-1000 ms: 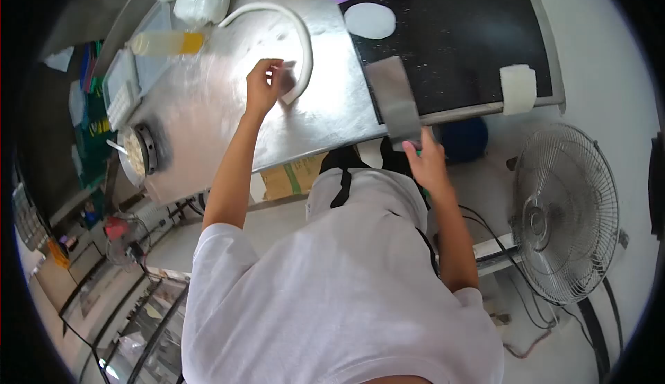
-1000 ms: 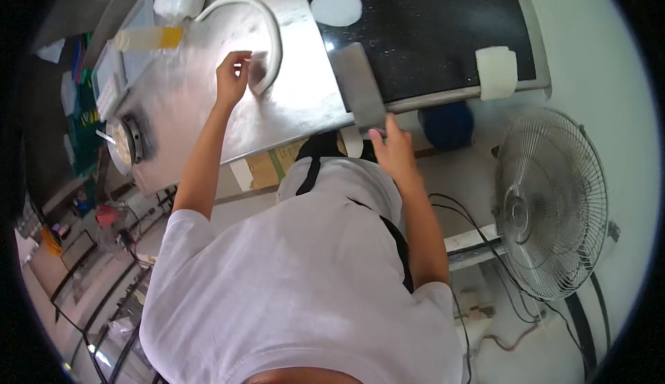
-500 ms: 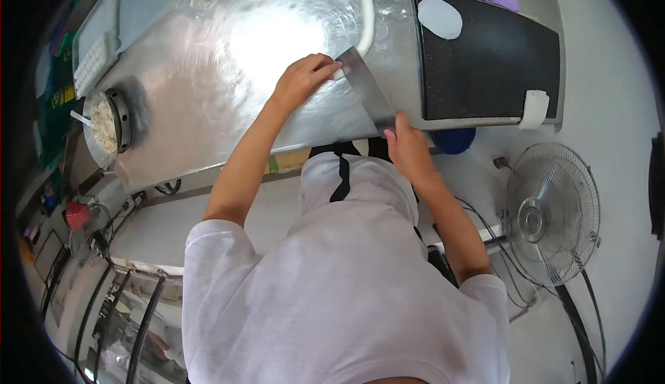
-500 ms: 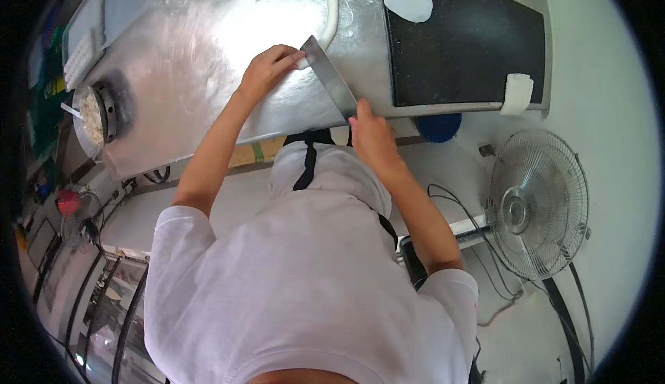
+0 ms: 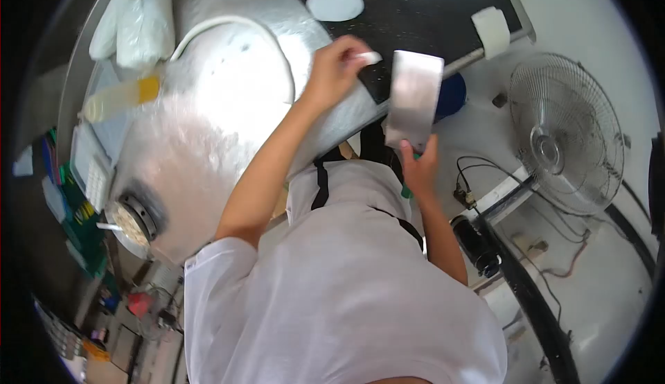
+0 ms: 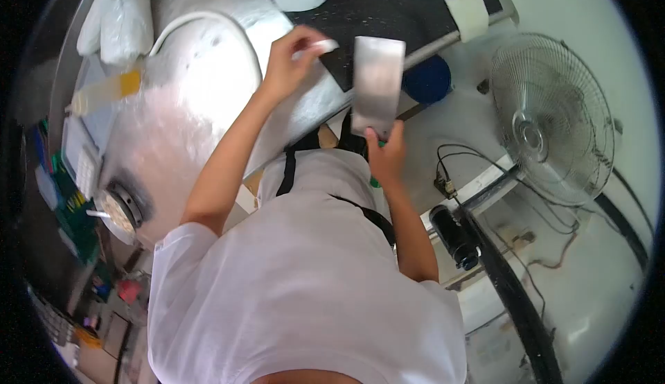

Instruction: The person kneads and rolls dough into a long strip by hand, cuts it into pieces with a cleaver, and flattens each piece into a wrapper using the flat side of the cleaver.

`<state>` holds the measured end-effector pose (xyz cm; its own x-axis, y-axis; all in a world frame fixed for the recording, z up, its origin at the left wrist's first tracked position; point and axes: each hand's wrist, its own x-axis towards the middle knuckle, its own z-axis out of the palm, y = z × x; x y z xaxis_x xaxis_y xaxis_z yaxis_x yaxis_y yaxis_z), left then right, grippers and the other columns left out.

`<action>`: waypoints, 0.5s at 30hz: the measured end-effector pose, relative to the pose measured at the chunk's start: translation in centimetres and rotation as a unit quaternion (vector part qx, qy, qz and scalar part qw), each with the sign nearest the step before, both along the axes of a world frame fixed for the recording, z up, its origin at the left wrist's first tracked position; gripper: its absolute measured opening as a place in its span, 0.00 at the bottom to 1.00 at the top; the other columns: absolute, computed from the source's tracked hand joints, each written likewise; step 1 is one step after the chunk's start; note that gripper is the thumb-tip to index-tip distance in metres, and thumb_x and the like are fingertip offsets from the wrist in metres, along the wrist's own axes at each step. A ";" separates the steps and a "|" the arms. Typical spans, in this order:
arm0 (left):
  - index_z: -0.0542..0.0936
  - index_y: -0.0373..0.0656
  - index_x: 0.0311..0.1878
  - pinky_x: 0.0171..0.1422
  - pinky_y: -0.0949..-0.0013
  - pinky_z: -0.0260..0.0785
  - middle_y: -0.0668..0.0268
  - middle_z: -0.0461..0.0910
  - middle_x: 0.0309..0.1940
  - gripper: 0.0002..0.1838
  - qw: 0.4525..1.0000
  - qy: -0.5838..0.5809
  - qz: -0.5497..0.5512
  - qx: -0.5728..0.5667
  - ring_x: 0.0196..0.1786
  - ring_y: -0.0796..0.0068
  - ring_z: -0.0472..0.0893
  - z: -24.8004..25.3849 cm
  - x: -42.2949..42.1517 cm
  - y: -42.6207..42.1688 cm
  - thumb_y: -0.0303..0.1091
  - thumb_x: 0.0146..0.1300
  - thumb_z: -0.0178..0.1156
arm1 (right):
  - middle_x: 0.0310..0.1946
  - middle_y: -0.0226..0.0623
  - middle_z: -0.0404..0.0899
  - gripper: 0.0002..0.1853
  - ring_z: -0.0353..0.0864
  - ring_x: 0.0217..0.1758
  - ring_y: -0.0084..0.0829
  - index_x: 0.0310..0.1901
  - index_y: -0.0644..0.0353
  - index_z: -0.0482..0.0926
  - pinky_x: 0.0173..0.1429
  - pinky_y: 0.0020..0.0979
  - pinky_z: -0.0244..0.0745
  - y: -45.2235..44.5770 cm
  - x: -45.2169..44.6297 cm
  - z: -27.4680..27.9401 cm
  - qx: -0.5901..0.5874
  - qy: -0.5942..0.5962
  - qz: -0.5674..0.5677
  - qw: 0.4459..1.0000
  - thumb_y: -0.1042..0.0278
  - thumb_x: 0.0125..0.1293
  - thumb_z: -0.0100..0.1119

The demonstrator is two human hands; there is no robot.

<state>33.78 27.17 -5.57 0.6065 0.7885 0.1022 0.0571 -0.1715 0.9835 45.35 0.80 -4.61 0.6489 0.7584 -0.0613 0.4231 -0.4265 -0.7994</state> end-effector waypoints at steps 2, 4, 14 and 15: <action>0.85 0.45 0.49 0.54 0.68 0.79 0.60 0.85 0.43 0.12 0.992 0.061 -0.110 -0.033 0.46 0.67 0.86 1.8 7.2 0.4 0.24 0.63 0.71 | 0.32 0.35 0.80 0.19 0.80 0.29 0.28 0.56 0.62 0.69 0.33 0.32 0.75 -1.9 2.6 -0.5 -0.007 0.045 -0.072 0.996 0.65 0.73 0.67; 0.85 0.44 0.48 0.55 0.63 0.79 0.58 0.83 0.46 0.14 0.965 0.178 -0.175 0.083 0.49 0.60 0.86 -2.3 12.1 2.1 0.26 0.59 0.74 | 0.29 0.31 0.76 0.17 0.73 0.23 0.20 0.53 0.61 0.69 0.25 0.27 0.66 -3.0 4.3 -1.0 -0.001 0.084 -0.139 0.987 0.66 0.73 0.67; 0.81 0.45 0.43 0.56 0.52 0.78 0.55 0.80 0.50 0.26 0.767 0.509 -0.289 0.263 0.53 0.47 0.84 0.7 19.9 3.8 0.35 0.40 0.82 | 0.26 0.31 0.79 0.19 0.71 0.17 0.19 0.56 0.65 0.75 0.21 0.26 0.65 -0.7 15.3 1.3 0.071 0.250 -0.220 0.940 0.64 0.72 0.68; 0.81 0.45 0.43 0.56 0.53 0.78 0.55 0.80 0.49 0.24 0.757 0.492 -0.338 0.266 0.53 0.47 0.84 0.7 20.3 4.1 0.33 0.42 0.80 | 0.26 0.31 0.78 0.18 0.71 0.18 0.19 0.56 0.65 0.77 0.22 0.26 0.64 0.1 17.4 1.1 0.094 0.254 -0.208 0.940 0.63 0.72 0.68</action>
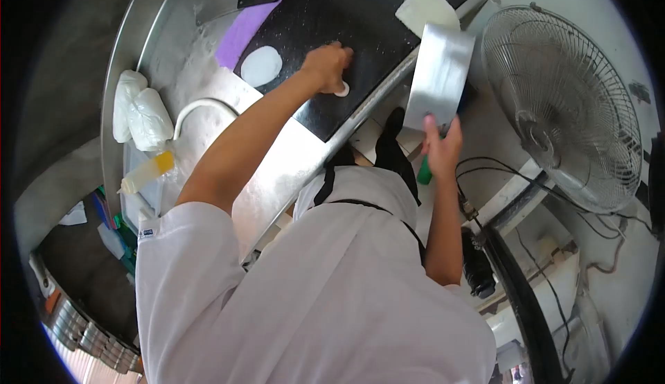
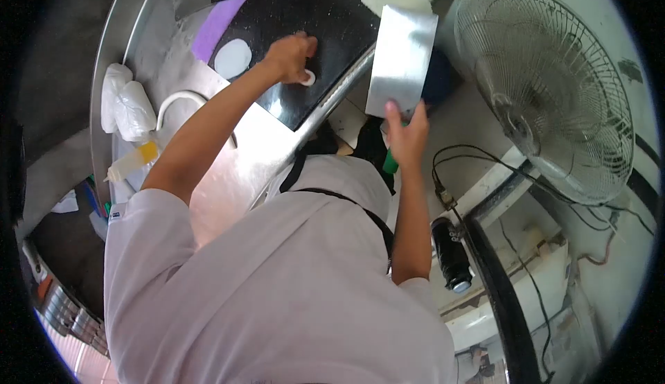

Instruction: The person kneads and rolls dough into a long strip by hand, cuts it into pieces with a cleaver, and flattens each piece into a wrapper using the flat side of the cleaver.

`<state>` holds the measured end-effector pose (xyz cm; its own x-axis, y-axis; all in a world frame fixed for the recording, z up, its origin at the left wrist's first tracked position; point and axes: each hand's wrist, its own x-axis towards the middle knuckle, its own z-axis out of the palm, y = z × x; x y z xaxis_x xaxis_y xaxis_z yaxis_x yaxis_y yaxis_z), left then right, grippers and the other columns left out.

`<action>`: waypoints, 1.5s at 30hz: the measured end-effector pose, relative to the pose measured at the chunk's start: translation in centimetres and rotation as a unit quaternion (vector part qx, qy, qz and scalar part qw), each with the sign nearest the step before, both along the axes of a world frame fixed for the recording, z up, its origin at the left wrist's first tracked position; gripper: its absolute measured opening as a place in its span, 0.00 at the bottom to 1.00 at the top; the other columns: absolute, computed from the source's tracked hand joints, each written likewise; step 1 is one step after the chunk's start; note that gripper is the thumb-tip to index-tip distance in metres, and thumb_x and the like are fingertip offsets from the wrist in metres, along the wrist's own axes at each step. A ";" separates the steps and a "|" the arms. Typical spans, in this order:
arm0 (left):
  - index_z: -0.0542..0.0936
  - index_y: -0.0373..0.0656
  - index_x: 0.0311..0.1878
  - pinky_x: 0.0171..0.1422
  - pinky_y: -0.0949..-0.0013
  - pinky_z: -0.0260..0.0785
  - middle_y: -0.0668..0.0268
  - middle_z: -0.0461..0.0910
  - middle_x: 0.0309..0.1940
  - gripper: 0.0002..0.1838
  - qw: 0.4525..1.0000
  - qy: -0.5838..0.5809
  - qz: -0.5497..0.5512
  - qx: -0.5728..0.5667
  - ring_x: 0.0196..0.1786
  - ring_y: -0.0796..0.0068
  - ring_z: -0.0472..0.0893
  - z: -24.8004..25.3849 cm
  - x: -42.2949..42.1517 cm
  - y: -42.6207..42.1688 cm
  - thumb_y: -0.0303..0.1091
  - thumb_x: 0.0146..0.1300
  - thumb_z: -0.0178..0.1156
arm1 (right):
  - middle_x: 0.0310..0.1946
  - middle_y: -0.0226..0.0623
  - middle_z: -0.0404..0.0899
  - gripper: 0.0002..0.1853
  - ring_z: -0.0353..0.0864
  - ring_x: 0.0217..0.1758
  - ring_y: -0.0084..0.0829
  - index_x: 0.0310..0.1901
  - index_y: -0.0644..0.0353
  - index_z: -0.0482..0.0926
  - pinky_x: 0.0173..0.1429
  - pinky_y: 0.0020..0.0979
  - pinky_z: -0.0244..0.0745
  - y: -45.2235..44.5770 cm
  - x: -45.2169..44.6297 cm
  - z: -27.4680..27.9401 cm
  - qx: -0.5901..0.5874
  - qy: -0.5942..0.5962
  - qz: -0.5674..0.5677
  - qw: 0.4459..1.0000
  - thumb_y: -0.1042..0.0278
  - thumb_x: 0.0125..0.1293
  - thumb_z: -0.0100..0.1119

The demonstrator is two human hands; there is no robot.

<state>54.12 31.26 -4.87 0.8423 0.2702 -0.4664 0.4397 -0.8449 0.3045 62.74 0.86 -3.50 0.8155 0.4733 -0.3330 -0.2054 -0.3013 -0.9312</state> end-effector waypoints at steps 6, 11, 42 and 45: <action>0.74 0.50 0.69 0.83 0.39 0.47 0.53 0.64 0.74 0.37 0.977 -0.212 0.036 -0.016 0.82 0.51 0.56 -3.4 2.3 -4.9 0.47 0.54 0.67 | 0.25 0.30 0.77 0.18 0.71 0.18 0.19 0.46 0.65 0.79 0.21 0.29 0.64 5.6 9.5 -3.7 0.069 0.020 -0.022 0.997 0.55 0.75 0.65; 0.73 0.43 0.70 0.84 0.28 0.35 0.52 0.56 0.82 0.41 0.980 -0.189 -0.043 0.034 0.86 0.51 0.50 -3.4 2.1 -4.5 0.56 0.54 0.62 | 0.18 0.31 0.72 0.23 0.72 0.16 0.23 0.39 0.64 0.78 0.22 0.31 0.68 8.4 15.0 -8.7 -0.162 0.023 0.035 0.986 0.47 0.74 0.65; 0.69 0.35 0.68 0.81 0.43 0.50 0.44 0.58 0.75 0.34 0.817 -0.499 0.251 -0.143 0.74 0.45 0.63 -7.1 3.0 -1.7 0.52 0.70 0.61 | 0.27 0.40 0.82 0.28 0.82 0.30 0.32 0.38 0.68 0.80 0.37 0.38 0.77 -5.7 -9.8 -2.8 -0.257 -0.011 -0.009 0.966 0.43 0.69 0.70; 0.67 0.35 0.71 0.84 0.41 0.48 0.42 0.56 0.77 0.40 0.747 -0.495 0.393 -0.206 0.80 0.42 0.58 -3.8 1.8 0.6 0.58 0.69 0.60 | 0.39 0.49 0.89 0.33 0.88 0.43 0.38 0.45 0.69 0.85 0.50 0.41 0.80 -0.9 -8.2 -3.7 -0.124 -0.031 0.114 0.985 0.38 0.63 0.72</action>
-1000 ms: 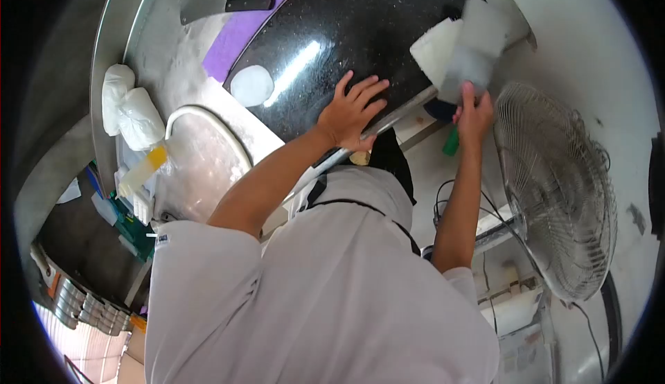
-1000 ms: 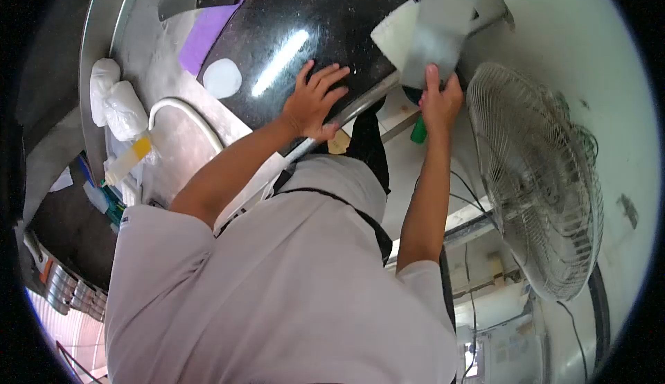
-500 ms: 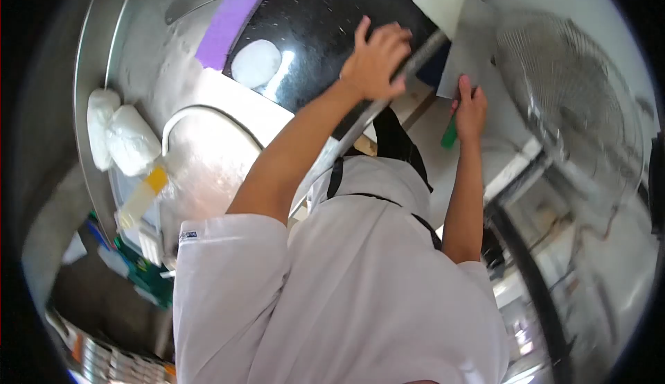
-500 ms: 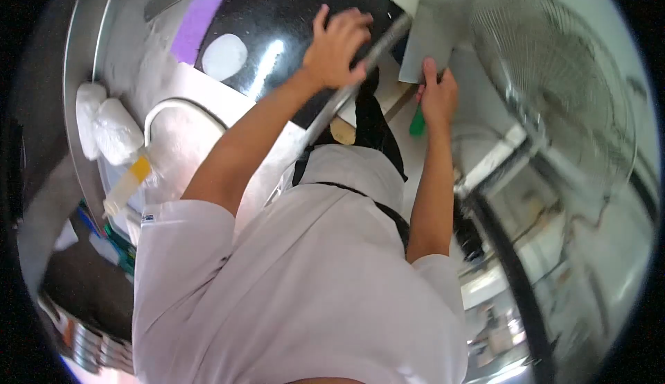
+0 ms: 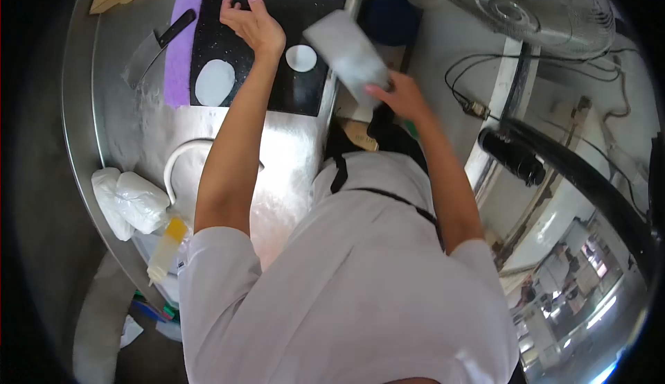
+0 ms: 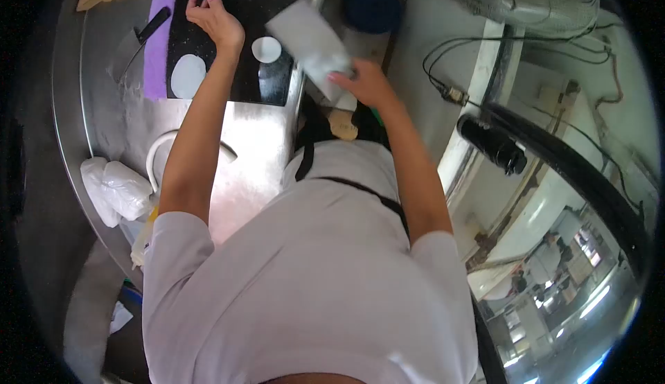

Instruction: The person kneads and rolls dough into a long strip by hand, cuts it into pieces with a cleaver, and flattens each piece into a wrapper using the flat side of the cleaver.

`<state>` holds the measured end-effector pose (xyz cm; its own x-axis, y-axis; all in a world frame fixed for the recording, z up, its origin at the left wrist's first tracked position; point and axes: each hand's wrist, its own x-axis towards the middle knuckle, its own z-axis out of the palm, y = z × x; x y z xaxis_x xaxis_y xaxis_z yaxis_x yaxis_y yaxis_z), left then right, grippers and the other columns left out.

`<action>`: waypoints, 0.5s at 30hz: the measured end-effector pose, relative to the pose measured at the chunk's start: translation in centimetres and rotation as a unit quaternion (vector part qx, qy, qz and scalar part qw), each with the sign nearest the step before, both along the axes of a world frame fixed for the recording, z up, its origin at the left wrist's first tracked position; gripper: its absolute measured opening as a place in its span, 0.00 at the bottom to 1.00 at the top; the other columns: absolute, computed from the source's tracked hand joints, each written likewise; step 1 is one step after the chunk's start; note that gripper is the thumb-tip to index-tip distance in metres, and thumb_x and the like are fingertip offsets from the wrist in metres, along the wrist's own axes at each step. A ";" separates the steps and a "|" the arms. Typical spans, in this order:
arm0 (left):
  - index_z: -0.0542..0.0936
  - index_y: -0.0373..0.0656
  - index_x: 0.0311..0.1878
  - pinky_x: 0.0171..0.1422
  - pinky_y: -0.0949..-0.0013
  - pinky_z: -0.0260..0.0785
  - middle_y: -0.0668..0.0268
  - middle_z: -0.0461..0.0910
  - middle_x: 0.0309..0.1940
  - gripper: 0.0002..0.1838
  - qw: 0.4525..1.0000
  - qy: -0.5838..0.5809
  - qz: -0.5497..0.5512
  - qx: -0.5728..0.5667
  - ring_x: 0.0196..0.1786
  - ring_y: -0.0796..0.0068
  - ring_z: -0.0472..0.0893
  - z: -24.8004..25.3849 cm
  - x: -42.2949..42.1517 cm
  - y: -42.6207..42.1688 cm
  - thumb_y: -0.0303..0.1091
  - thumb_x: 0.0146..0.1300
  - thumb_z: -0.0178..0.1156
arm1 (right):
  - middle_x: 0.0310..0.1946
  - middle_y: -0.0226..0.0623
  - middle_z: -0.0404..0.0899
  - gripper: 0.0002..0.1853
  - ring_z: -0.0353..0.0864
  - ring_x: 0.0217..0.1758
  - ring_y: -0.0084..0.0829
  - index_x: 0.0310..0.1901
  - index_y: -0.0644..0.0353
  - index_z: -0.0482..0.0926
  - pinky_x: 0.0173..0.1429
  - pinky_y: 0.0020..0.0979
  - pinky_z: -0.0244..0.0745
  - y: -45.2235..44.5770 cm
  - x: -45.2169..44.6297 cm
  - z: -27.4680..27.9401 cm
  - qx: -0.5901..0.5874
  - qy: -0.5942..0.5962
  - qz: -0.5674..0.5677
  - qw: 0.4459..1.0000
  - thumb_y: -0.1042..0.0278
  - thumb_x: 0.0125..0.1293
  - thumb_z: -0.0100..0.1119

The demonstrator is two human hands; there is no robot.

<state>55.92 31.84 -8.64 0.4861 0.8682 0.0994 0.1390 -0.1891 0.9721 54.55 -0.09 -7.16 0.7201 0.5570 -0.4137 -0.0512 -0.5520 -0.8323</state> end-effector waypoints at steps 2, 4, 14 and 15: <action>0.67 0.39 0.74 0.83 0.36 0.44 0.45 0.55 0.79 0.43 0.962 0.126 -0.131 0.202 0.81 0.43 0.56 -1.9 -3.2 -2.9 0.62 0.66 0.61 | 0.36 0.44 0.88 0.30 0.86 0.39 0.36 0.48 0.65 0.87 0.46 0.38 0.79 3.1 1.8 -4.0 -0.077 -0.050 0.143 0.985 0.41 0.62 0.75; 0.65 0.49 0.78 0.82 0.28 0.37 0.50 0.53 0.82 0.50 0.835 0.293 -0.270 0.378 0.84 0.46 0.51 -2.4 -5.9 -4.8 0.71 0.60 0.62 | 0.39 0.54 0.88 0.34 0.88 0.44 0.52 0.43 0.63 0.87 0.51 0.46 0.80 6.5 2.8 -2.7 -0.127 -0.072 0.193 0.970 0.34 0.55 0.76; 0.59 0.69 0.83 0.80 0.20 0.33 0.61 0.48 0.86 0.53 0.778 0.399 -0.282 0.395 0.87 0.49 0.43 -1.7 -2.0 -2.9 0.76 0.56 0.62 | 0.38 0.58 0.87 0.42 0.88 0.47 0.58 0.51 0.67 0.76 0.52 0.51 0.82 9.4 7.1 -1.3 -0.137 -0.122 0.222 0.958 0.45 0.43 0.85; 0.59 0.69 0.83 0.79 0.19 0.34 0.60 0.49 0.86 0.53 0.785 0.376 -0.272 0.411 0.87 0.49 0.44 -2.0 -1.0 -2.0 0.76 0.57 0.62 | 0.38 0.56 0.87 0.41 0.87 0.48 0.58 0.51 0.66 0.75 0.52 0.51 0.81 10.1 8.0 -1.6 -0.121 -0.149 0.237 0.952 0.43 0.45 0.84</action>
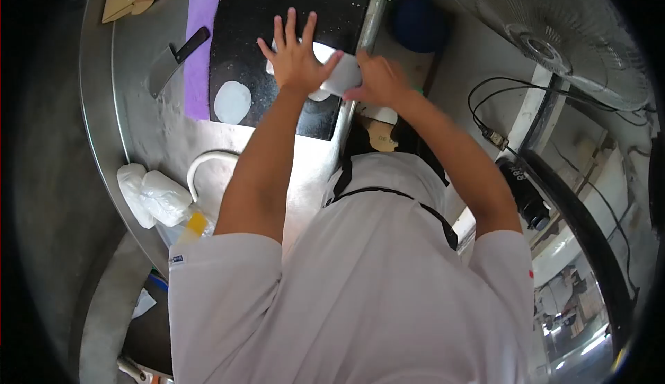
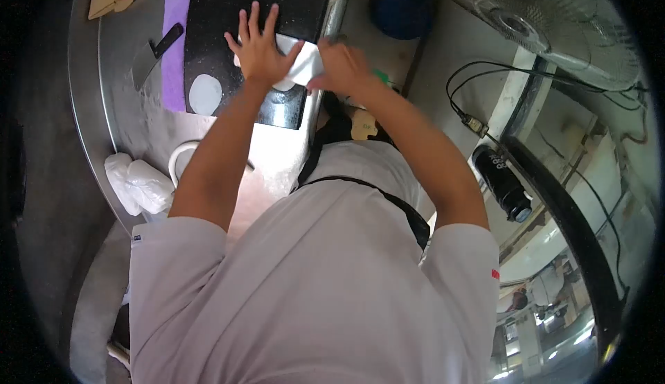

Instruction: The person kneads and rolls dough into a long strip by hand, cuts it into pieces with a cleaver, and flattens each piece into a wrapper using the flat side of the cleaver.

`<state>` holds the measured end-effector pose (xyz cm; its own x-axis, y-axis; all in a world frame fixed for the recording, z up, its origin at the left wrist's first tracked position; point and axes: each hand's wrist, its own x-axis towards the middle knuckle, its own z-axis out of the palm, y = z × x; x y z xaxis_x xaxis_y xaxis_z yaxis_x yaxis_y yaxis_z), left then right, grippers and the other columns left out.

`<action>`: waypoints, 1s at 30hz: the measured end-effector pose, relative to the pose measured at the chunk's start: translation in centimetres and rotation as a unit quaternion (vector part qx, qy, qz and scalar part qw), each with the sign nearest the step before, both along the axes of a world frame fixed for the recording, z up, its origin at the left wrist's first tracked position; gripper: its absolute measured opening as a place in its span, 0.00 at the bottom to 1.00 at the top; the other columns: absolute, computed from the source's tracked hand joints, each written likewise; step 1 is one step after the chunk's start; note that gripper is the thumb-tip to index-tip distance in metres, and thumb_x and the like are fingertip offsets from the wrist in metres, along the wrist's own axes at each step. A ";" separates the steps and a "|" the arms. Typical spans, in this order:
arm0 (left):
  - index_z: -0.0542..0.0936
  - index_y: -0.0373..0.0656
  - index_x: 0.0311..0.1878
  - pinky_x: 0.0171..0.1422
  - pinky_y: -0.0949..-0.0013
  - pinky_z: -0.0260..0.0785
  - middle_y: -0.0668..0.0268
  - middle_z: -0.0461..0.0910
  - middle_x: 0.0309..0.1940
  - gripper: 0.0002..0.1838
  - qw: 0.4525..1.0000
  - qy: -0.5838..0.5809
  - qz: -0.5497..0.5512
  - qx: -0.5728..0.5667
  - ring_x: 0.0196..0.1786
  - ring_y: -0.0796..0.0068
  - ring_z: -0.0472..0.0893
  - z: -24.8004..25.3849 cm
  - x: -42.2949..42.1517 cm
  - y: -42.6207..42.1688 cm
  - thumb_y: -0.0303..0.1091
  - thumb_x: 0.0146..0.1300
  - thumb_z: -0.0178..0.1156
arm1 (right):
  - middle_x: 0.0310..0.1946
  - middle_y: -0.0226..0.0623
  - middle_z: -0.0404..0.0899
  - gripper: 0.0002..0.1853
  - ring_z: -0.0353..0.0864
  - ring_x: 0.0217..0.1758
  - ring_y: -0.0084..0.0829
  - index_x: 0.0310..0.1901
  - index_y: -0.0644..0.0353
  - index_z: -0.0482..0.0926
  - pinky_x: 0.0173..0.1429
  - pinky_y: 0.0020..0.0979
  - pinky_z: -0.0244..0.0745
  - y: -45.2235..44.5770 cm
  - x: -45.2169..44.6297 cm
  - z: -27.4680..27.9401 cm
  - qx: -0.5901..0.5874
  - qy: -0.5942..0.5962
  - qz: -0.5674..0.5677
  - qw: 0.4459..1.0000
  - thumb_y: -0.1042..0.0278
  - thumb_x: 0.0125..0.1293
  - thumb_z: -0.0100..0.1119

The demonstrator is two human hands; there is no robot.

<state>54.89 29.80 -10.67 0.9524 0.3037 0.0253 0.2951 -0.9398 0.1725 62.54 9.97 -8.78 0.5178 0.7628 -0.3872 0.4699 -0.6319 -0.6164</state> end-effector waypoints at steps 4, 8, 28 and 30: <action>0.56 0.64 0.84 0.79 0.18 0.35 0.61 0.49 0.86 0.54 0.997 -0.060 -0.038 0.013 0.87 0.48 0.45 -1.0 2.6 2.2 0.75 0.58 0.62 | 0.38 0.57 0.87 0.40 0.87 0.48 0.58 0.49 0.68 0.75 0.52 0.51 0.82 1.9 1.1 1.9 0.003 -0.027 -0.013 1.000 0.43 0.46 0.84; 0.57 0.67 0.84 0.78 0.17 0.35 0.62 0.45 0.87 0.57 0.998 0.011 -0.061 -0.012 0.88 0.49 0.42 -0.1 -2.3 -0.9 0.76 0.53 0.64 | 0.43 0.61 0.86 0.43 0.87 0.50 0.61 0.57 0.70 0.72 0.54 0.51 0.83 -1.9 -3.7 -0.1 0.023 0.035 0.026 0.999 0.45 0.51 0.82; 0.57 0.73 0.84 0.72 0.10 0.39 0.61 0.49 0.86 0.62 0.990 -0.006 -0.139 -0.028 0.86 0.43 0.47 0.6 3.4 1.1 0.67 0.41 0.73 | 0.41 0.66 0.84 0.45 0.86 0.48 0.65 0.57 0.72 0.71 0.54 0.52 0.81 -0.1 -1.9 -0.8 0.042 0.061 -0.060 0.995 0.47 0.48 0.85; 0.56 0.72 0.85 0.71 0.09 0.41 0.58 0.48 0.86 0.64 0.991 -0.055 -0.119 -0.015 0.86 0.41 0.46 -0.1 4.9 2.2 0.67 0.40 0.74 | 0.41 0.65 0.84 0.44 0.86 0.47 0.64 0.56 0.72 0.71 0.53 0.51 0.82 1.1 1.0 -0.4 0.053 0.027 -0.048 0.997 0.48 0.48 0.85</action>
